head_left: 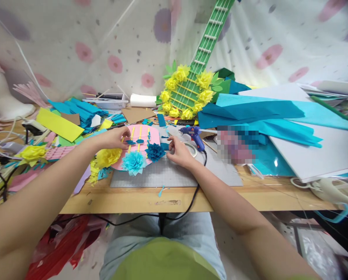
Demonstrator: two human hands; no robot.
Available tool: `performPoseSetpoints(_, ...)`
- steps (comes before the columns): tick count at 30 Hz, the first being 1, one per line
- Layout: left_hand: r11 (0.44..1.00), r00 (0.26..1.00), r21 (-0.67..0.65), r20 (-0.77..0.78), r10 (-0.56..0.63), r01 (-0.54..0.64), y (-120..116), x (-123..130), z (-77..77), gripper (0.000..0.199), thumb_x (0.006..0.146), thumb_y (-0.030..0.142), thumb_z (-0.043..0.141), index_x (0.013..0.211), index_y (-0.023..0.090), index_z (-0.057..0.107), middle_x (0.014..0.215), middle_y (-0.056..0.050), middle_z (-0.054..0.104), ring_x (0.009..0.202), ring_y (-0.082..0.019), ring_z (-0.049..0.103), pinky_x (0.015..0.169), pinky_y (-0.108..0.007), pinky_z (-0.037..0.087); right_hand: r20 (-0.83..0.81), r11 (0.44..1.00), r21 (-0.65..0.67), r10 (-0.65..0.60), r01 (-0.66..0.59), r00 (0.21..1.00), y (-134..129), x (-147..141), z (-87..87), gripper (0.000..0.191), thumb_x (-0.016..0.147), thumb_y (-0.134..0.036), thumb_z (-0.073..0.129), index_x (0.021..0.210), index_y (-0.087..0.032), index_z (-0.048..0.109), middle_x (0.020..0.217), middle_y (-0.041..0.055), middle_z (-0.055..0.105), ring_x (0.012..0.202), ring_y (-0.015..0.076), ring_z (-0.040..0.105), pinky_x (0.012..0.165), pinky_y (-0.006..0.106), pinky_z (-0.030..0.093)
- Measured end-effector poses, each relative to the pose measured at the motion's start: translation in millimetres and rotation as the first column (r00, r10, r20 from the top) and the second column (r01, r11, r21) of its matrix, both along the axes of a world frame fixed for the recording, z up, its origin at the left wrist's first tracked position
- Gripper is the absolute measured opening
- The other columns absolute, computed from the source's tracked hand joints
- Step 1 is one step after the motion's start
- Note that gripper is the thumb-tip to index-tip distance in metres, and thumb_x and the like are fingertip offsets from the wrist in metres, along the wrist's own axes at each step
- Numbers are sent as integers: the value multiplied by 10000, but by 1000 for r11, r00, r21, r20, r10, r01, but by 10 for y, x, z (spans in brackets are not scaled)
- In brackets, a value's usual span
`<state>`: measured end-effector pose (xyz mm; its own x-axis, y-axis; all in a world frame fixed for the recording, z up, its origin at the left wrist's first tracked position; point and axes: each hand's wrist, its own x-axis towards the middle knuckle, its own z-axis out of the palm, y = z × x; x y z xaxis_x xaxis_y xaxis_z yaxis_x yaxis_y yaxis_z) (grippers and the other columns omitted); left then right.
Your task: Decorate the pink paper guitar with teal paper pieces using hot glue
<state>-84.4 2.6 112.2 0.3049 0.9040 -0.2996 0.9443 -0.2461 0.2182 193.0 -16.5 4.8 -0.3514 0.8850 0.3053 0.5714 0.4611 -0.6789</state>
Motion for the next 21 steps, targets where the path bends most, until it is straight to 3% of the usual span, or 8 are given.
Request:
performPoseSetpoints(4, 999, 1000, 40, -1, -28, 28, 103, -102, 0, 673, 581, 477, 615, 1178, 187, 503, 1256, -100, 558, 1112, -262, 531, 881, -294, 430, 3, 1000, 15, 11, -11, 1000, 2, 1, -15, 490, 623, -209, 498, 1107, -174, 431, 798, 15, 581, 698, 171, 517, 685, 312, 399)
performPoseSetpoints(8, 994, 996, 74, 30, 80, -82, 179, -269, 20, 649, 672, 502, 541, 1215, 154, 470, 1294, -109, 537, 1127, -242, 520, 906, -279, 409, -7, 1000, 10, 17, -17, 1000, -7, 4, 1, 488, 636, -199, 497, 1119, -164, 430, 831, 32, 611, 724, 176, 537, 713, 321, 411)
performPoseSetpoints(13, 956, 960, 123, -52, 276, -268, 237, -470, -77, 510, 753, 518, 490, 1096, 141, 507, 1190, -94, 611, 1038, -240, 538, 834, -289, 418, -18, 998, 3, 58, -58, 998, -23, -22, 27, 433, 673, -144, 468, 1106, -171, 455, 791, 16, 671, 739, 177, 573, 773, 335, 422)
performPoseSetpoints(18, 944, 945, 86, -56, 323, -318, 350, -545, -211, 572, 710, 643, 451, 975, 147, 553, 1009, -76, 673, 968, -248, 560, 781, -285, 411, -92, 998, -61, -26, 21, 995, 32, -23, -16, 403, 718, -103, 416, 1103, -189, 494, 845, 19, 708, 759, 167, 613, 813, 355, 445)
performPoseSetpoints(21, 922, 922, 55, -26, 385, -384, 394, -535, -242, 650, 681, 734, 389, 915, 156, 572, 916, -60, 677, 929, -250, 561, 748, -293, 410, -132, 995, -89, 40, -52, 990, 45, -28, -32, 456, 679, -59, 413, 1094, -210, 528, 893, 22, 705, 817, 165, 635, 819, 354, 462)
